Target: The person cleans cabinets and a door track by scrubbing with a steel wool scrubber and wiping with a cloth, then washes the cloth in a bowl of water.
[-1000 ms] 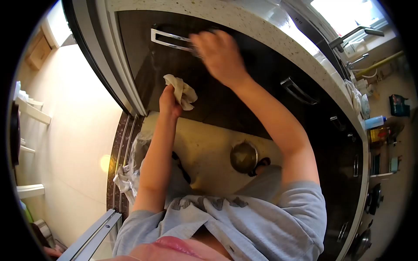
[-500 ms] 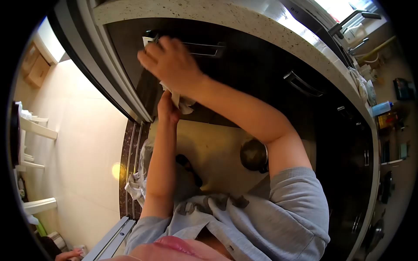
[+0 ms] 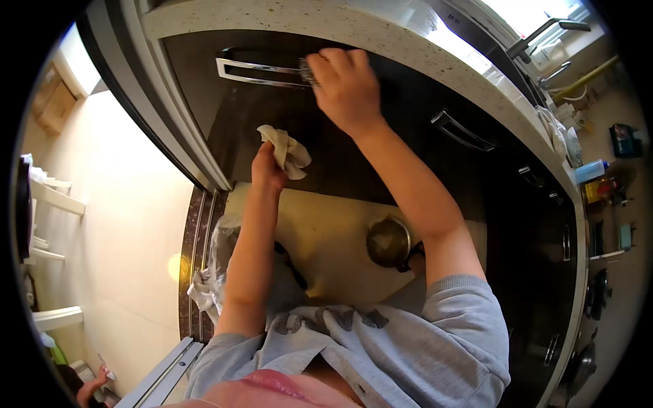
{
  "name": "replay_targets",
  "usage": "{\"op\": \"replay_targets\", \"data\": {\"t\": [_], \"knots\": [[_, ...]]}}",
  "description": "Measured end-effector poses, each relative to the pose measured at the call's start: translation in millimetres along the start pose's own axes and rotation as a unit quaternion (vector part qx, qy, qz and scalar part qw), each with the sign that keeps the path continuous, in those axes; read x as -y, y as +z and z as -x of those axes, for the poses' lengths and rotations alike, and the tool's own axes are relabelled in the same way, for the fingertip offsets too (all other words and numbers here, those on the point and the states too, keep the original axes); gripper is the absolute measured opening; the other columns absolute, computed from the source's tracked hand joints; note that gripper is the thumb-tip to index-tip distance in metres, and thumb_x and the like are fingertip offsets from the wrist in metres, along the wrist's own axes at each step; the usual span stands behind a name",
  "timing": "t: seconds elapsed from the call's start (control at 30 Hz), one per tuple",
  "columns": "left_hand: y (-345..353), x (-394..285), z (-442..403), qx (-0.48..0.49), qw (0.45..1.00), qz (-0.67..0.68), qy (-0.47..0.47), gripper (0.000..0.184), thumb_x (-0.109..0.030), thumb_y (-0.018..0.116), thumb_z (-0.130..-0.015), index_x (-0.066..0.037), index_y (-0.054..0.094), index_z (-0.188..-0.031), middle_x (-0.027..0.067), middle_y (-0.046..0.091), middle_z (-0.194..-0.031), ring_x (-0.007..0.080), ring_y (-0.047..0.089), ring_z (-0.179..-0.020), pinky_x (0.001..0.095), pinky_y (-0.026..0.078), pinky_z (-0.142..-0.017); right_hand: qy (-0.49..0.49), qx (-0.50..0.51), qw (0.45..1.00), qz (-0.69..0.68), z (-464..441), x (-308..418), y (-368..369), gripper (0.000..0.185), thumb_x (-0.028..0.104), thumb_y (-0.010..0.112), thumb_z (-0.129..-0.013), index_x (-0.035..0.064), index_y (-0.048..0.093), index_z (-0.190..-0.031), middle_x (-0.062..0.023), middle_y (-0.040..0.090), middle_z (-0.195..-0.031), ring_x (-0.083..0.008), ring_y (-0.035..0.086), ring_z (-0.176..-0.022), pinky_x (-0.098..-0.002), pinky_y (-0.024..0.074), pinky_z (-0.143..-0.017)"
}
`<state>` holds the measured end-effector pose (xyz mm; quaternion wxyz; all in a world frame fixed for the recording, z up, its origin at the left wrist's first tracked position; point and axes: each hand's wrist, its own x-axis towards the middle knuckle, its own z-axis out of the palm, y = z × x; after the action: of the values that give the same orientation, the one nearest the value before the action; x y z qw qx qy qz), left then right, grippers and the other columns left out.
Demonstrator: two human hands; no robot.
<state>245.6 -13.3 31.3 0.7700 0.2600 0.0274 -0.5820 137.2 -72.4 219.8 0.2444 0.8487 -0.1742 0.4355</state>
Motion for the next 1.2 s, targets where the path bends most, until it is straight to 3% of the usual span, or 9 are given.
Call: {"op": "replay_targets", "data": {"t": [0.17,0.33,0.57,0.73,0.9,0.93,1.0,1.07,1.2], "knots": [[0,-5,15,-0.005,1.0,0.012,0.003,0.02,-0.015,0.045,-0.087,-0.002,0.055,-0.098,0.0075,0.059,-0.093,0.0184,0.056,-0.084,0.0319,0.046,-0.074,0.065,-0.003,0.997,0.048,14,-5,-19,0.038,0.004,0.068,-0.059,0.0108,0.06,-0.096,-0.0017,0.054,-0.092,-0.0239,0.05,-0.08,-0.0309,0.0454,-0.068],[-3,-11,7,-0.017,0.998,0.015,0.051,0.018,-0.015,0.043,-0.089,-0.003,0.054,-0.095,0.0064,0.058,-0.089,0.0179,0.056,-0.08,0.0316,0.046,-0.071,-0.037,0.002,0.999,0.014,-9,6,2,0.044,0.001,0.068,-0.059,0.0127,0.061,-0.101,0.0005,0.053,-0.099,-0.023,0.048,-0.083,-0.0308,0.0449,-0.072],[9,-14,13,-0.03,0.987,-0.034,0.153,0.017,-0.018,0.044,-0.09,-0.003,0.053,-0.094,0.0057,0.058,-0.087,0.0162,0.056,-0.078,0.0284,0.046,-0.069,0.06,0.027,0.998,0.026,40,0,-28,0.05,-0.002,0.065,-0.058,0.0147,0.061,-0.104,-0.0009,0.052,-0.101,-0.025,0.047,-0.089,-0.0329,0.0433,-0.077],[3,21,14,-0.009,1.0,-0.025,-0.002,0.02,-0.019,0.044,-0.09,-0.004,0.053,-0.099,0.0064,0.059,-0.09,0.0185,0.057,-0.08,0.0331,0.047,-0.073,-0.273,-0.117,0.955,0.02,-59,47,15,0.015,0.017,0.059,-0.071,0.0218,0.062,-0.085,0.0061,0.053,-0.093,-0.0153,0.045,-0.097,-0.0312,0.0392,-0.082],[8,31,17,0.056,0.996,-0.067,-0.012,0.02,-0.019,0.043,-0.09,-0.003,0.053,-0.097,0.0067,0.058,-0.091,0.0176,0.056,-0.081,0.0316,0.046,-0.072,-0.442,-0.024,0.856,0.266,-106,46,58,0.003,0.016,0.058,-0.066,0.017,0.06,-0.064,0.0065,0.046,-0.074,-0.0123,0.044,-0.086,-0.027,0.0381,-0.081],[9,31,16,0.056,0.996,-0.071,-0.005,0.02,-0.018,0.043,-0.09,-0.003,0.053,-0.097,0.0068,0.058,-0.09,0.0175,0.056,-0.08,0.0313,0.046,-0.073,-0.405,0.008,0.903,0.142,-103,37,48,0.006,0.017,0.057,-0.065,0.0145,0.06,-0.061,0.005,0.049,-0.078,-0.0121,0.046,-0.09,-0.0254,0.0375,-0.082],[7,33,16,0.05,0.996,-0.072,-0.005,0.02,-0.018,0.042,-0.09,-0.002,0.053,-0.096,0.0067,0.058,-0.09,0.0174,0.056,-0.08,0.0308,0.046,-0.073,-0.408,0.128,0.874,0.23,-83,13,17,0.024,0.017,0.058,-0.072,0.0146,0.064,-0.096,0.007,0.053,-0.109,-0.0138,0.045,-0.105,-0.0255,0.0343,-0.083],[4,32,14,0.044,0.997,-0.068,-0.012,0.02,-0.018,0.042,-0.09,-0.002,0.054,-0.096,0.0067,0.059,-0.089,0.0173,0.056,-0.08,0.0305,0.046,-0.074,-0.399,0.033,0.885,0.237,-43,-24,-12,0.022,0.016,0.058,-0.072,0.0111,0.066,-0.093,0.0066,0.055,-0.109,-0.0144,0.046,-0.103,-0.0248,0.0356,-0.081],[-2,16,26,0.049,0.996,-0.078,0.007,0.02,-0.018,0.043,-0.089,-0.003,0.055,-0.096,0.0068,0.059,-0.089,0.018,0.056,-0.08,0.0312,0.046,-0.073,-0.305,0.093,0.927,0.199,6,-46,-63,0.019,0.013,0.059,-0.073,0.0096,0.067,-0.09,0.0042,0.058,-0.109,-0.0157,0.049,-0.097,-0.0251,0.0422,-0.073]]}}
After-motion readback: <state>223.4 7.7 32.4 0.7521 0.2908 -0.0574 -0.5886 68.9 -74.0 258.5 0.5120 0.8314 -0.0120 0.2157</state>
